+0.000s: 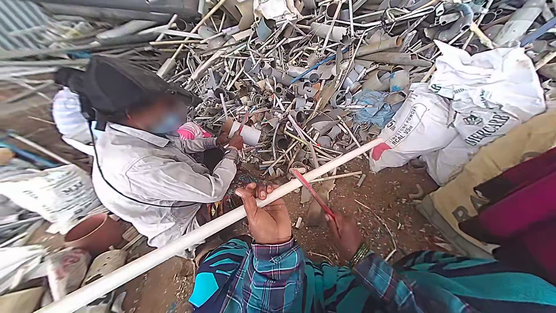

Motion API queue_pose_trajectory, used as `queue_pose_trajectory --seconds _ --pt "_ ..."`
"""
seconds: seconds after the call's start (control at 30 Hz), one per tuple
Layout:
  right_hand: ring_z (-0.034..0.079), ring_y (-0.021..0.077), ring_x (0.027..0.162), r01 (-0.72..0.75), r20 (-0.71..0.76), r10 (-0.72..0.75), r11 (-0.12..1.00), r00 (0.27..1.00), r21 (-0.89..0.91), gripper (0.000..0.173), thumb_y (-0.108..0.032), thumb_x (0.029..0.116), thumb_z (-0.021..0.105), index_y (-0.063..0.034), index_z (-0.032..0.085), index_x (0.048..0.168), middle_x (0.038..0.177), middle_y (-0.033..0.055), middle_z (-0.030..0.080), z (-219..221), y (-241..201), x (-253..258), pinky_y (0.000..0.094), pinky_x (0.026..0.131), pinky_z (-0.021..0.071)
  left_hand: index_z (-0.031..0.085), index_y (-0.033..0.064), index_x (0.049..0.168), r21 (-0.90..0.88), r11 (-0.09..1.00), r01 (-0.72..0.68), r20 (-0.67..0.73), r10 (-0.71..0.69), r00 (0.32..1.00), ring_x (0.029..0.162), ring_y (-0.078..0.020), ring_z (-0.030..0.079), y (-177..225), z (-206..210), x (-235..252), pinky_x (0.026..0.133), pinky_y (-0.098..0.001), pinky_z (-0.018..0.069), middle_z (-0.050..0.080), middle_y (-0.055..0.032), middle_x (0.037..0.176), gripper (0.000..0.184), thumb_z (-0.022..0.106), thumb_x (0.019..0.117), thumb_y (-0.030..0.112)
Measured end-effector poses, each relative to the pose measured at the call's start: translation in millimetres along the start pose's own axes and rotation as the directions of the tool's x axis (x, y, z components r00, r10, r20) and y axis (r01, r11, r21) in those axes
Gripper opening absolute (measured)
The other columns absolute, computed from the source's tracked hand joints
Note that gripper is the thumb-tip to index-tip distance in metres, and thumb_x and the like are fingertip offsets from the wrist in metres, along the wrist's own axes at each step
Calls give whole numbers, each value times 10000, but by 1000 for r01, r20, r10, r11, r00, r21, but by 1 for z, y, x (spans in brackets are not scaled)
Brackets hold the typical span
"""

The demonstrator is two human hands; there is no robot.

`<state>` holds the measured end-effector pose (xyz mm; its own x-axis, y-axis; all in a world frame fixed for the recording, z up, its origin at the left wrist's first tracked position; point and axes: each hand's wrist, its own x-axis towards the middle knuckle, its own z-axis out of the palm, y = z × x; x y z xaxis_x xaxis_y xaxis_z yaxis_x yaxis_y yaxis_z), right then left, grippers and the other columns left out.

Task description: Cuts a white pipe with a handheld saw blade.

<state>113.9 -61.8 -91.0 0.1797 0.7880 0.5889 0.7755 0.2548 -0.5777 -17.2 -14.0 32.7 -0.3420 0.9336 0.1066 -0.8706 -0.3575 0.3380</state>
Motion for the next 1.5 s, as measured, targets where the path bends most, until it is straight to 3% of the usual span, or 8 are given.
queue_pose_trajectory --seconds 0.37,0.53,0.63,0.8,0.9,1.07,1.3,1.5 --pt "676 422 643 -174 7 174 985 985 -11 322 -130 1000 500 150 659 987 751 258 662 -3 30 5 562 590 535 564 181 764 35 998 50 -62 -48 997 493 -45 599 -7 0 -3 593 -223 578 533 100 525 524 211 1130 309" --pt "650 369 744 -650 229 627 759 745 36 433 -221 1136 333 113 560 1291 882 263 651 -14 83 30 539 764 531 596 182 781 40 986 -163 106 158 982 532 -38 620 2 -6 4 631 -215 582 577 96 552 548 178 1126 265" --pt "626 327 688 -572 276 530 815 801 95 420 -213 1125 349 116 579 1252 812 219 631 -13 46 23 507 710 528 622 181 776 -10 980 -199 174 198 965 543 -45 625 -4 -10 8 648 -223 583 587 90 557 580 162 1120 268" --pt "675 387 587 -42 138 36 998 990 41 359 -193 1008 494 105 692 990 676 213 656 -7 -19 -5 527 536 531 596 172 766 9 987 -161 123 159 980 534 -40 614 -14 -11 6 632 -213 571 574 95 557 555 178 1121 257" --pt "667 394 633 -227 145 215 971 966 72 363 -164 1040 462 145 653 1063 716 236 651 -4 11 6 554 605 533 579 175 744 56 993 -104 78 100 992 508 -42 598 -12 -9 2 613 -218 573 554 92 536 547 191 1122 255" --pt "614 278 661 -714 308 667 698 678 58 412 -224 1140 311 71 551 1298 850 192 621 -20 63 39 448 690 536 591 170 759 55 989 -137 166 126 978 527 -47 610 -13 -12 2 623 -220 575 568 84 549 547 179 1115 227" --pt "644 379 631 -239 364 180 963 914 124 368 -188 1048 460 121 658 1076 693 220 631 -22 -29 -2 537 613 516 625 146 843 25 950 -312 344 285 895 594 -33 621 -33 -23 14 677 -209 565 617 79 635 358 341 1053 87" --pt "562 207 603 -680 518 558 731 648 63 386 -224 1137 336 73 575 1194 771 126 565 -32 26 32 381 621 509 717 198 943 -12 942 -335 562 283 777 627 2 610 -36 -33 14 673 -180 522 652 115 694 200 643 981 379"
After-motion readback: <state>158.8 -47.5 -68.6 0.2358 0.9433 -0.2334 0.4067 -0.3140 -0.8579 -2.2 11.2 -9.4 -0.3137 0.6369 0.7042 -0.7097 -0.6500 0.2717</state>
